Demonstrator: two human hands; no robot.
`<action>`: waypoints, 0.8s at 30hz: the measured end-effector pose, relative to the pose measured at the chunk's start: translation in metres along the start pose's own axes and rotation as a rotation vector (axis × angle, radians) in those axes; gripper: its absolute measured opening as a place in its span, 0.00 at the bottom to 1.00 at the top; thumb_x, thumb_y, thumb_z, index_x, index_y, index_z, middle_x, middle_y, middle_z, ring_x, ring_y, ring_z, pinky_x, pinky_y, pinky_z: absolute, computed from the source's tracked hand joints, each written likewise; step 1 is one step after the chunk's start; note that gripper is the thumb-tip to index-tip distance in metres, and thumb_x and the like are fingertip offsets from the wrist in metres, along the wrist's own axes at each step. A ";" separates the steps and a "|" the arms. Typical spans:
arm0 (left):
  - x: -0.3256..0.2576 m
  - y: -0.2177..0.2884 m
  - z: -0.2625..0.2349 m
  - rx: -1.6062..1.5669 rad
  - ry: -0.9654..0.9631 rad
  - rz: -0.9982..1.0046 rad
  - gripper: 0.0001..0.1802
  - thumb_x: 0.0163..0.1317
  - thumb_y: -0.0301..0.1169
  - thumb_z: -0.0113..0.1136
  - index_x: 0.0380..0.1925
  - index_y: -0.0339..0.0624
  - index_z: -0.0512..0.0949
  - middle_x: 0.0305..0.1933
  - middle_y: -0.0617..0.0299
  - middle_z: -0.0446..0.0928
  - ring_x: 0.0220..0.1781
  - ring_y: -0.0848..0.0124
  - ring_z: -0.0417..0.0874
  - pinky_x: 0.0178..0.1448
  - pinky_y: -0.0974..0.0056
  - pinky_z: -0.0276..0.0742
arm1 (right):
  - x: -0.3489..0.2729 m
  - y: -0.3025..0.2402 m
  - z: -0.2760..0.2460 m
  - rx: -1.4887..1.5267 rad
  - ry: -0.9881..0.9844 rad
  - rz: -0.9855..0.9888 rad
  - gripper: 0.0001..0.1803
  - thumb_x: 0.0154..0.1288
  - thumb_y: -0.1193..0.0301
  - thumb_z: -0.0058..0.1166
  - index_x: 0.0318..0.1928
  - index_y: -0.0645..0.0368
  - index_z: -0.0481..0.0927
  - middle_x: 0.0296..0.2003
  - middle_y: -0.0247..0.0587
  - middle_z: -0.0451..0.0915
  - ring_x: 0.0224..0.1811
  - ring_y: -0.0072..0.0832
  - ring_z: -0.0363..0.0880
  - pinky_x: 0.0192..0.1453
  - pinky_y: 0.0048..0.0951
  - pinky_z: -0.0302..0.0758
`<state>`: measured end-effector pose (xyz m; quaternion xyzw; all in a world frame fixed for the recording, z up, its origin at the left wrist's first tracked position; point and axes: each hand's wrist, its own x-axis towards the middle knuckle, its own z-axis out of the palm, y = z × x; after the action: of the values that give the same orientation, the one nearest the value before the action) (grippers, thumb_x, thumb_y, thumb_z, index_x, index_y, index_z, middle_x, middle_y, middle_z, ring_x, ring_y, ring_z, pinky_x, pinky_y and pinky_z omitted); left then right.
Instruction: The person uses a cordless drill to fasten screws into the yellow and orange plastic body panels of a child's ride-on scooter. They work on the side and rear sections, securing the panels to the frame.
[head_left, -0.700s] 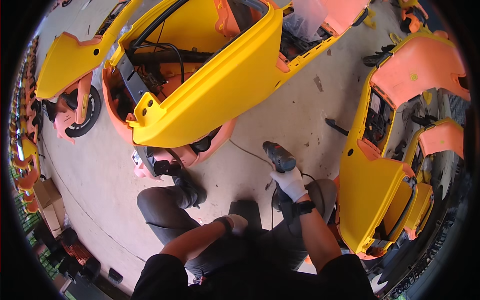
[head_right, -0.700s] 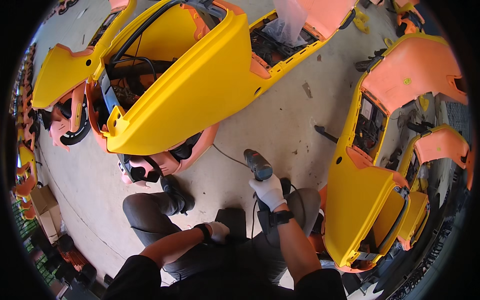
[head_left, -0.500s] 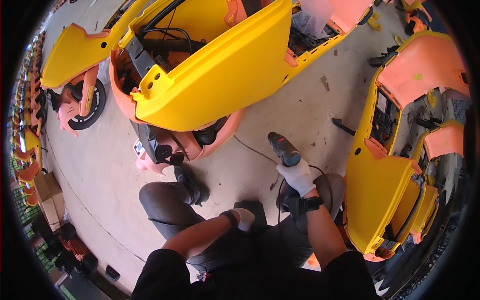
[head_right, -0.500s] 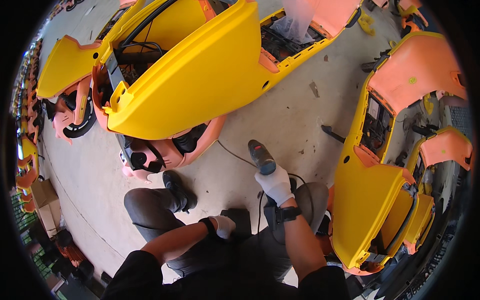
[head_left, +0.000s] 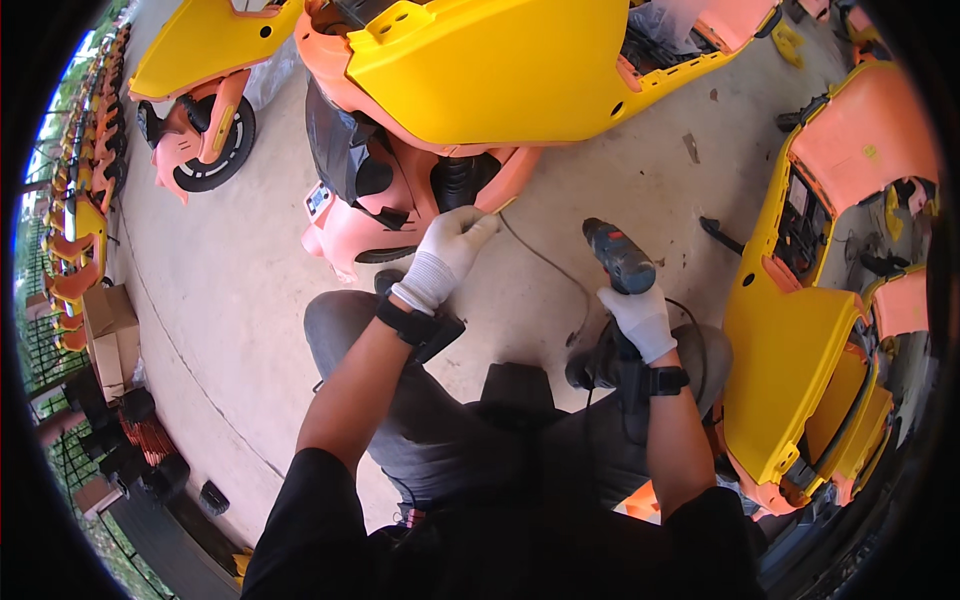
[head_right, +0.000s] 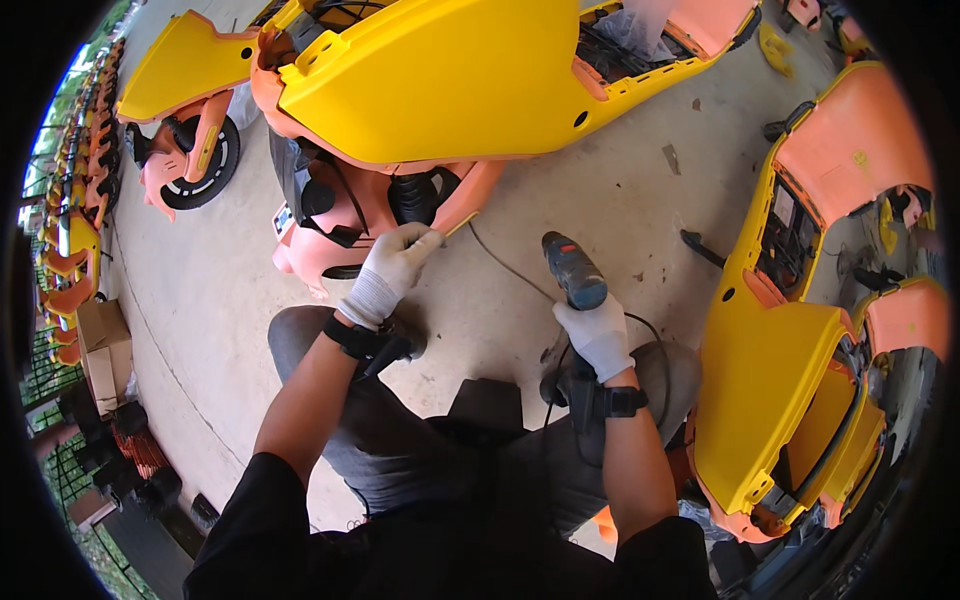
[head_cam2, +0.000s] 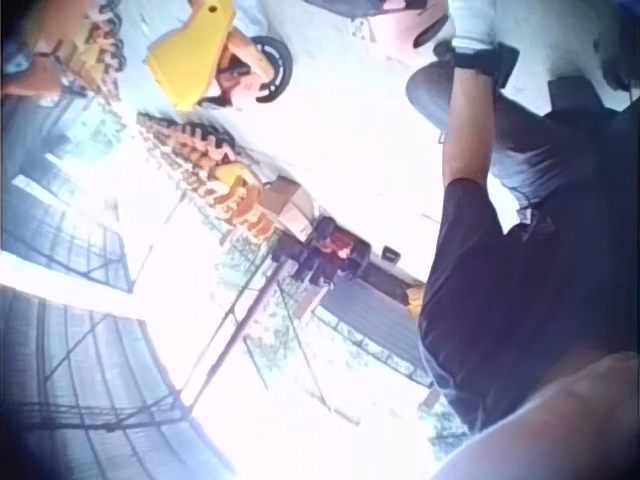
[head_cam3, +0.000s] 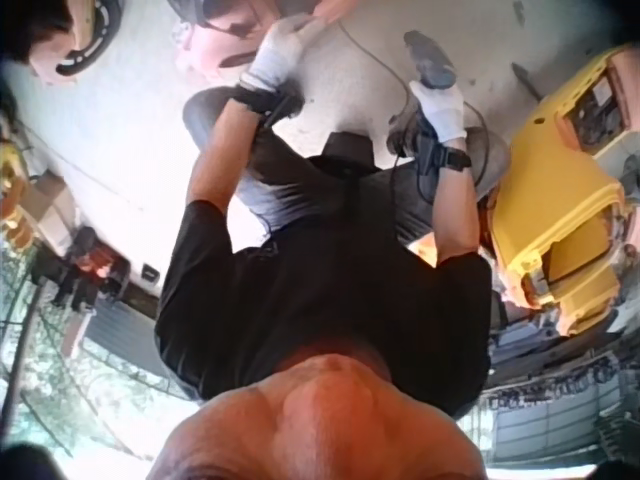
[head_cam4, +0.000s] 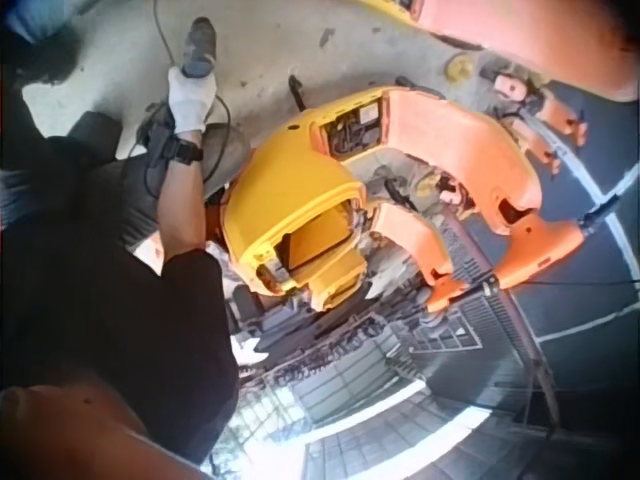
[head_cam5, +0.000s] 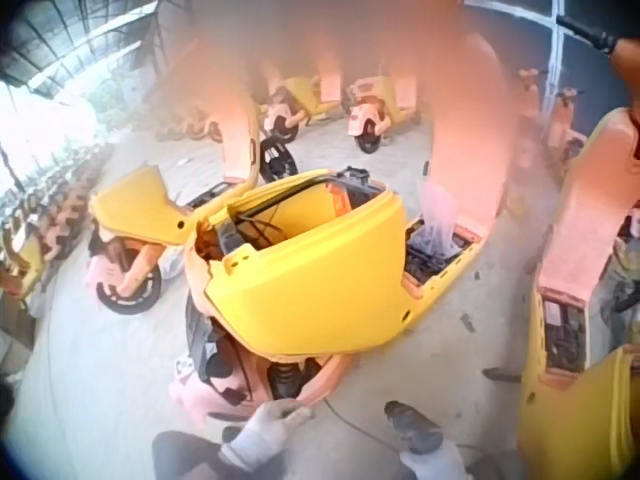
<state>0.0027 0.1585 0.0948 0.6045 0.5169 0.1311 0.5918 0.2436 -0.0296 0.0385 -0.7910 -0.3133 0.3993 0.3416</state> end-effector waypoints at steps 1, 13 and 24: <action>-0.003 0.001 -0.008 0.036 0.048 0.103 0.16 0.69 0.38 0.55 0.39 0.33 0.81 0.24 0.69 0.73 0.27 0.80 0.71 0.32 0.71 0.68 | 0.000 0.001 0.001 -0.024 -0.003 -0.029 0.19 0.52 0.65 0.64 0.43 0.63 0.82 0.35 0.46 0.85 0.39 0.33 0.85 0.47 0.34 0.78; 0.008 0.186 -0.090 0.753 0.878 1.059 0.19 0.66 0.46 0.60 0.36 0.39 0.84 0.35 0.48 0.78 0.40 0.51 0.80 0.47 0.51 0.77 | -0.011 -0.102 -0.056 0.579 -0.048 -0.038 0.11 0.61 0.70 0.60 0.41 0.62 0.78 0.28 0.39 0.80 0.30 0.29 0.81 0.39 0.32 0.80; 0.064 0.179 -0.077 1.107 0.762 0.933 0.31 0.64 0.58 0.54 0.38 0.39 0.86 0.35 0.50 0.76 0.40 0.56 0.80 0.47 0.53 0.76 | 0.079 -0.158 -0.125 0.865 0.170 -0.117 0.14 0.65 0.67 0.58 0.46 0.63 0.77 0.35 0.44 0.81 0.36 0.31 0.82 0.44 0.36 0.84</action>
<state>0.0550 0.2954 0.2380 0.8762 0.3675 0.2861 -0.1242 0.3523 0.0848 0.1866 -0.5863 -0.1326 0.4071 0.6877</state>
